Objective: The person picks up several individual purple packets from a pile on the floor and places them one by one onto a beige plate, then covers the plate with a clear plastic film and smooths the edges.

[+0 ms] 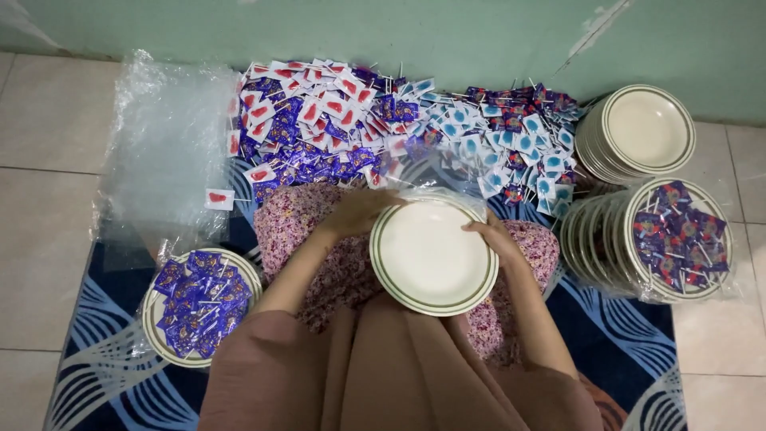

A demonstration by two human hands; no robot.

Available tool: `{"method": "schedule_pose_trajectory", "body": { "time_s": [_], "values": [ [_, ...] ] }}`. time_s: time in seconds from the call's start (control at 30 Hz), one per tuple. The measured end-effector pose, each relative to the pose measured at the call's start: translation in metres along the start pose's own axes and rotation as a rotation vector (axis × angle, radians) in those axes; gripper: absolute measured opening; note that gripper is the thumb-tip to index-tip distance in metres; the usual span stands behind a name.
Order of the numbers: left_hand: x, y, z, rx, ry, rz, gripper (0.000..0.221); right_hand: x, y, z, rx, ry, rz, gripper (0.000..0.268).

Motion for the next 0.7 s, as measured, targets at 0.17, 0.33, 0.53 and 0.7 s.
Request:
{"method": "schedule_pose_trajectory", "body": {
  "time_s": [0.17, 0.33, 0.53, 0.7],
  "values": [
    [0.009, 0.006, -0.003, -0.018, -0.038, -0.027, 0.043, 0.006, 0.017, 0.002, -0.065, 0.096, -0.021, 0.082],
    [0.019, 0.02, -0.005, 0.013, -0.054, 0.077, 0.05, -0.013, 0.048, 0.02, -0.158, 0.228, -0.009, 0.06],
    [0.026, 0.016, -0.023, 0.006, 0.144, 0.066, 0.052, -0.039, 0.082, 0.031, -0.219, 0.312, 0.009, 0.043],
    [0.033, 0.028, -0.02, 0.06, 0.344, 0.151, 0.039, -0.034, 0.071, 0.012, -0.176, 0.263, 0.013, 0.046]
  ]
}}
Point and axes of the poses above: each hand's wrist, its own x-axis away from the middle knuckle, its own z-axis out of the back of the hand, y = z × x, the point moved 7 cm from there along -x, towards the middle knuckle, and after that the axes turned 2 degrees about z, right-handed, at the moved point
